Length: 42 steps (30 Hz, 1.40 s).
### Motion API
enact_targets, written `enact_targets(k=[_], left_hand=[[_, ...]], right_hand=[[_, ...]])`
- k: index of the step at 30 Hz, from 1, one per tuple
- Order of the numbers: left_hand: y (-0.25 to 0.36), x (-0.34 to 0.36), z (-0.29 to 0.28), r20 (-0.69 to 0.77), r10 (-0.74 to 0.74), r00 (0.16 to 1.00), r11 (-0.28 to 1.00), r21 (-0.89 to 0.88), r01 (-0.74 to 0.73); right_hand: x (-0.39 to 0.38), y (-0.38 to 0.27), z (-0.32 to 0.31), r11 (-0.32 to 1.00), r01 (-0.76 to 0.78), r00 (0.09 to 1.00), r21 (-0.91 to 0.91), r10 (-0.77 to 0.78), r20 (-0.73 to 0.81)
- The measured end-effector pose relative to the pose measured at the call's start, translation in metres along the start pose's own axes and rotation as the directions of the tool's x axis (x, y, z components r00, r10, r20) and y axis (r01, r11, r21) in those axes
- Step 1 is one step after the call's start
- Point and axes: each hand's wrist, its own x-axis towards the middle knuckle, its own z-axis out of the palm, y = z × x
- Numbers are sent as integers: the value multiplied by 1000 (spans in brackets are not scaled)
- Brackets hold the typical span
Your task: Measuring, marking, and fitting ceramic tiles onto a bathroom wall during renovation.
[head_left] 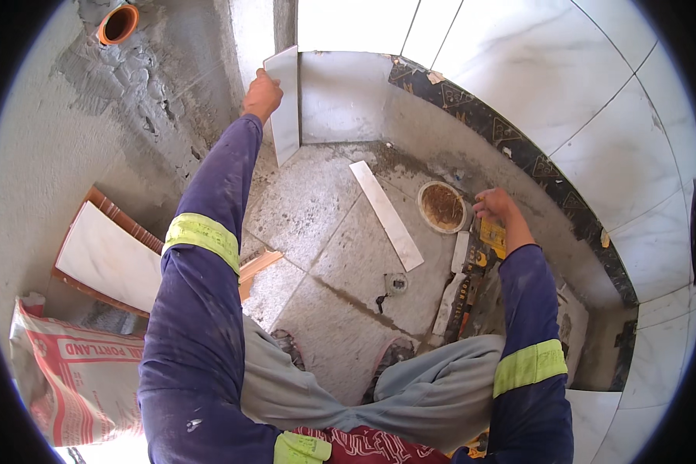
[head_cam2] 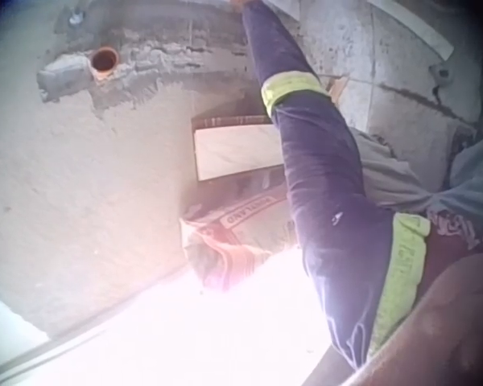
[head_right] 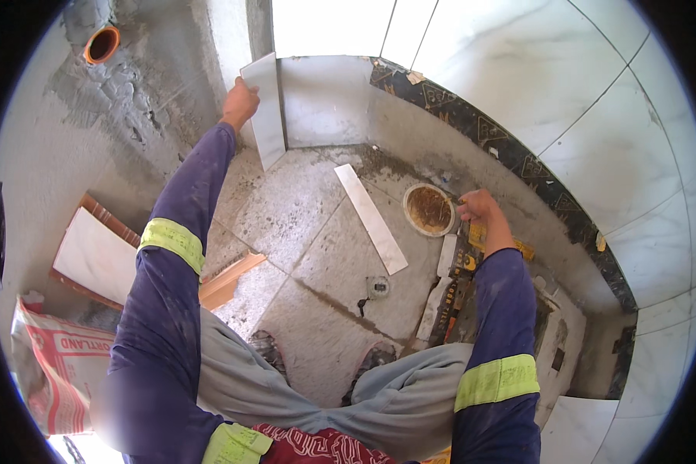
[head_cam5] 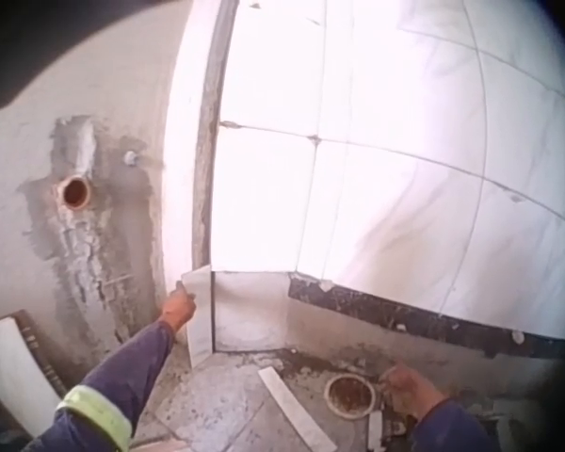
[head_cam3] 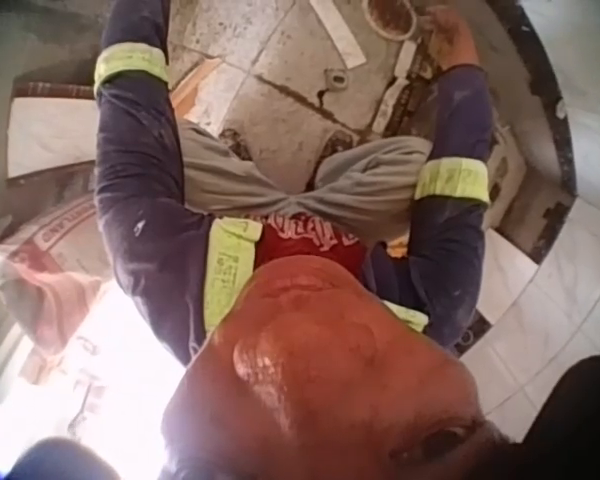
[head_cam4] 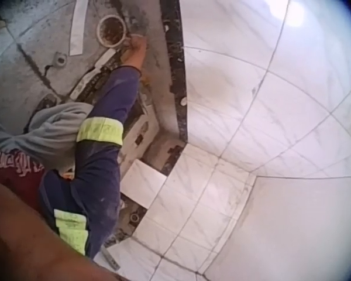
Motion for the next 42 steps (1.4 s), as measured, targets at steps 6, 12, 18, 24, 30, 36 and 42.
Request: enact_targets(k=[6, 12, 18, 24, 30, 36, 42], left_hand=[[-1, -2, 1, -41, 41, 998, 998, -38, -43], [0, -1, 0, -6, 36, 999, 999, -19, -37], [1, -3, 0, -19, 26, 999, 1000, -3, -26], [0, -2, 2, -26, 23, 999, 1000, 0, -23], [3, -5, -2, -17, 4, 1000, 1000, -5, -4], [8, -12, -7, -19, -4, 1000, 1000, 7, 4], [8, -13, -8, -26, 5, 1000, 1000, -1, -5]], right_hand=[[-9, -4, -1, 999, 25, 1000, 30, -25, -8], [-9, -4, 1, 998, 3, 1000, 70, -2, -18], [-9, -2, 0, 1000, 13, 1000, 19, -13, -12], [-12, -5, -1, 1000, -15, 1000, 8, 15, 6], [-15, -5, -1, 1000, 5, 1000, 16, -5, -10], [-10, -2, 0, 999, -18, 999, 28, 19, -33], [-8, 0, -3, 999, 16, 1000, -33, -16, 12]])
